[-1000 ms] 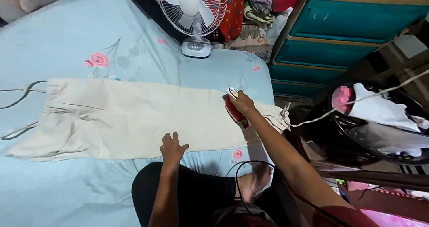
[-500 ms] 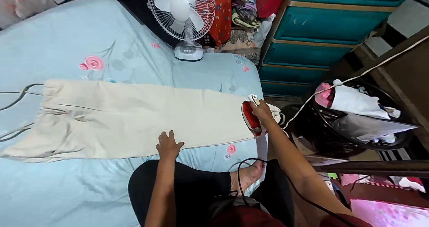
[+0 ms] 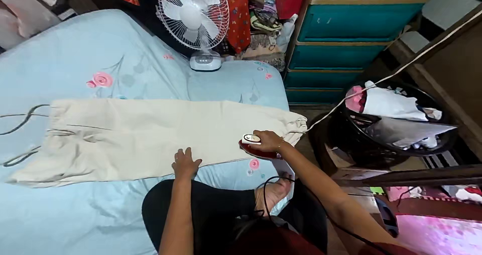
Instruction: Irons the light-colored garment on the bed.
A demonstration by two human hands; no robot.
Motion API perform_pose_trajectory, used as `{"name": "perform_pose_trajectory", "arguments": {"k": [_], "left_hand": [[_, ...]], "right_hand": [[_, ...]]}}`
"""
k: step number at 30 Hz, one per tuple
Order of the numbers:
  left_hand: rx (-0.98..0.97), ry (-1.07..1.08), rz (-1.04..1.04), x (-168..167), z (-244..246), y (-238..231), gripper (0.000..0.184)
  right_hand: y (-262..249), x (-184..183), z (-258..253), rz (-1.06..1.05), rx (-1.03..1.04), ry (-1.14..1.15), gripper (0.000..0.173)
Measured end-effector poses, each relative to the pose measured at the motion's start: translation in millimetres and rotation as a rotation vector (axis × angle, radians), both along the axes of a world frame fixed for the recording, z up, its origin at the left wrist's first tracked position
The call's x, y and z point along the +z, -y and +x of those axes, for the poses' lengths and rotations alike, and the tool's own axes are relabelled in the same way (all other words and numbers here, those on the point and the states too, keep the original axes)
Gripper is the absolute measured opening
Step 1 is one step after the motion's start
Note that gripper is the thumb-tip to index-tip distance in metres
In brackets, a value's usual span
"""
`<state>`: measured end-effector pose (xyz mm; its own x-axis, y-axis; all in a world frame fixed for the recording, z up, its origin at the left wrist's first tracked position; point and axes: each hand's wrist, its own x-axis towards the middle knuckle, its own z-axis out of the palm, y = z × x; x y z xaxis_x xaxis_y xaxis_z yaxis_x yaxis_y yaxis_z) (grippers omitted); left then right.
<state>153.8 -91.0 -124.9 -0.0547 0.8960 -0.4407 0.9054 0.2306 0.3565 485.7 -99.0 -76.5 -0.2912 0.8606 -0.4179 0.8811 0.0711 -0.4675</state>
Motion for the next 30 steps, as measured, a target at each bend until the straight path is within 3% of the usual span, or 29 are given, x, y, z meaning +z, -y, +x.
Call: {"name": "perform_pose_trajectory", "arguments": {"k": [3, 9, 12, 17, 22, 26, 30], "left_hand": [[0.004, 0.002, 0.001, 1.2, 0.8, 0.0, 0.071], [0.012, -0.024, -0.014, 1.7, 4.4, -1.8, 0.070], [0.014, -0.025, -0.025, 2.1, 6.3, -3.6, 0.071], [0.027, -0.040, -0.043, 3.3, 9.7, -6.9, 0.072], [0.032, -0.053, -0.038, 4.3, 12.6, -6.5, 0.072], [0.029, -0.042, -0.029, 3.7, 10.5, -6.2, 0.071], [0.029, -0.026, -0.023, 0.2, 10.2, -7.9, 0.072]], "right_hand": [[10.0, 5.1, 2.0, 0.018, -0.061, 0.073, 0.059], [19.1, 0.9, 29.9, 0.111, -0.803, 0.127, 0.060], [8.0, 1.7, 43.0, 0.124, -1.033, 0.109, 0.059], [-26.5, -9.6, 53.1, 0.145, -1.167, 0.070, 0.059], [-50.3, -19.7, 74.7, 0.140, -1.122, 0.075, 0.060], [-37.1, -11.1, 78.8, 0.118, -1.050, 0.141, 0.065], [-11.5, -11.2, 87.2, 0.127, -1.238, 0.090, 0.063]]}}
